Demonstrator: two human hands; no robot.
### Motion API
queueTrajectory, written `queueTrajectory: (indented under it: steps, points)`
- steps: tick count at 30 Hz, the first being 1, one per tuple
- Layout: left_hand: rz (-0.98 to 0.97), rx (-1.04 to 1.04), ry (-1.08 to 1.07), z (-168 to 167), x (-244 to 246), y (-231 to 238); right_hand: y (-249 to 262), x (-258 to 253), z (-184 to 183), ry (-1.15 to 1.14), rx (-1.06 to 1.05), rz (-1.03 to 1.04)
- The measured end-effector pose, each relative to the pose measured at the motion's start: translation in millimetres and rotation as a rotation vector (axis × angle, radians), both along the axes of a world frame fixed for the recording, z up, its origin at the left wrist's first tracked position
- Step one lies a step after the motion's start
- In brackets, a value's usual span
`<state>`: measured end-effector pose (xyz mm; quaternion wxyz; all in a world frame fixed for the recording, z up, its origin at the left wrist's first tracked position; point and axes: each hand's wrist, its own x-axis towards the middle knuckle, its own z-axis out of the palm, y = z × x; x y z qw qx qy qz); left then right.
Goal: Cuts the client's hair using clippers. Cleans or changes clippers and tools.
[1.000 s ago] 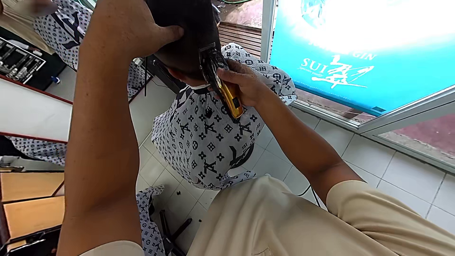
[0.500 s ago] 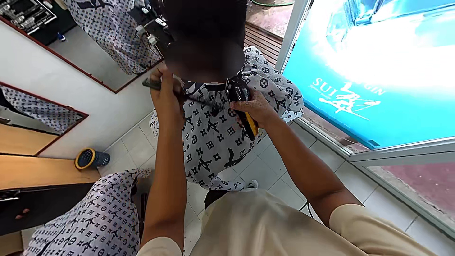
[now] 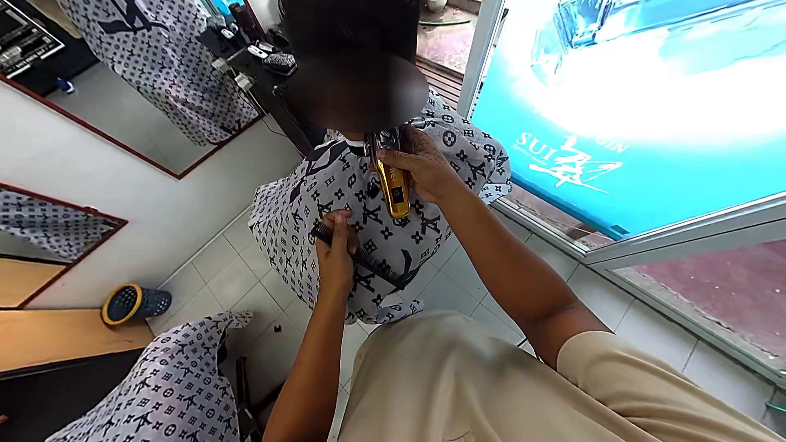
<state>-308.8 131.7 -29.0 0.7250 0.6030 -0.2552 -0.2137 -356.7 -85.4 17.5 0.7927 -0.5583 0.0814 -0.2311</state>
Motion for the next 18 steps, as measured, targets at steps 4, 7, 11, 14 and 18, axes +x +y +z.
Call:
queueTrajectory:
  steps: [4, 7, 11, 14, 18]
  points:
    - [-0.032, -0.030, 0.009, -4.3, 1.0, 0.1, 3.6, 0.0, 4.2, 0.013, 0.001, -0.008]
    - [-0.061, -0.042, 0.006, -6.2, 2.5, -1.0, 7.9, 1.3, 7.3, 0.024, 0.014, -0.026]
    - [-0.077, -0.058, 0.009, -7.7, 2.6, 0.1, 16.1, 3.7, 8.8, 0.034, 0.017, -0.052]
    - [-0.088, -0.091, 0.001, -7.2, 2.4, -0.2, 20.9, 7.0, 9.4, 0.024, 0.022, -0.075]
    - [-0.074, -0.095, -0.008, -6.1, 0.3, 1.7, 24.0, 8.3, 6.1, 0.008, -0.205, -0.146]
